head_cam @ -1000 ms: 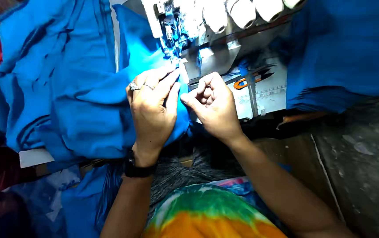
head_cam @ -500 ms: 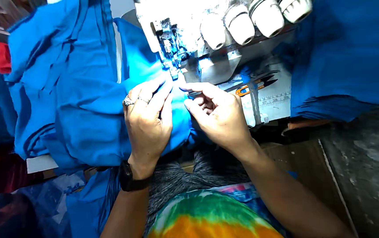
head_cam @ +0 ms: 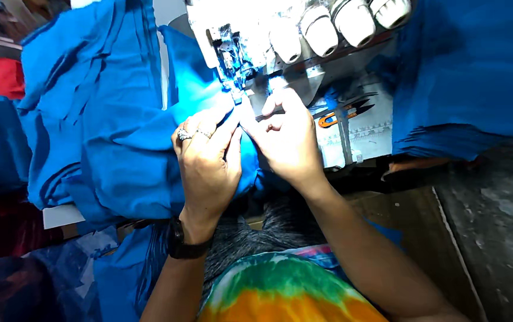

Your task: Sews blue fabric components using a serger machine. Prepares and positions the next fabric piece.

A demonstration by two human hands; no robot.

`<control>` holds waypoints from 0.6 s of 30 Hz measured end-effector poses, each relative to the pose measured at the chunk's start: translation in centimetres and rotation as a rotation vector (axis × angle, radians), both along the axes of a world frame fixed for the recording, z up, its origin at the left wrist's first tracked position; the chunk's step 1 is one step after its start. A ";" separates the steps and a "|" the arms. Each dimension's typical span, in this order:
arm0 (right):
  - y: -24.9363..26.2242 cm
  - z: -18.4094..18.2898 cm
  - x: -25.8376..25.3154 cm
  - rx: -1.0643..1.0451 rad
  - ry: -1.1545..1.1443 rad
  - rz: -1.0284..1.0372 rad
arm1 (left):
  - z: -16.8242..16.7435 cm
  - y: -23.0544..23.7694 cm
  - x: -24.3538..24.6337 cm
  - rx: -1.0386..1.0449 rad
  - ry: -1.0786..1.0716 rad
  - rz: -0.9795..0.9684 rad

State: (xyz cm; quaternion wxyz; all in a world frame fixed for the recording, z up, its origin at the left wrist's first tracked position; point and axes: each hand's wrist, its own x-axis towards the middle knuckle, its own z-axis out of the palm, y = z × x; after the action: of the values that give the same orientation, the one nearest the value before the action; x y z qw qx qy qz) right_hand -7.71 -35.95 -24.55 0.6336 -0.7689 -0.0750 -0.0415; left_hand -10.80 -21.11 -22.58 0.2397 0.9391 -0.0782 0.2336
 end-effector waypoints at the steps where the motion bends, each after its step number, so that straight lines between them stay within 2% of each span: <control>1: -0.1 0.1 0.1 0.033 -0.005 0.005 | -0.1 0.0 -0.1 0.004 0.003 -0.001; 5: -0.7 -0.1 0.2 0.115 0.027 0.052 | -0.6 0.0 -0.4 -0.006 0.001 0.011; 9: -1.5 -1.8 -1.4 0.245 0.152 0.098 | -0.6 0.1 -0.8 -0.017 0.032 0.023; 18: -1.6 -1.6 -1.7 0.212 0.172 0.070 | -0.7 0.8 0.6 -0.015 0.011 0.027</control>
State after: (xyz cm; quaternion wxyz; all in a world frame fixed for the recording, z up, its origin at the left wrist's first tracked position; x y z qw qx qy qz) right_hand -9.45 -37.53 -26.20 0.7166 -0.6951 -0.0422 0.0389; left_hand -10.18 -20.34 -23.28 0.2438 0.9395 -0.0624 0.2325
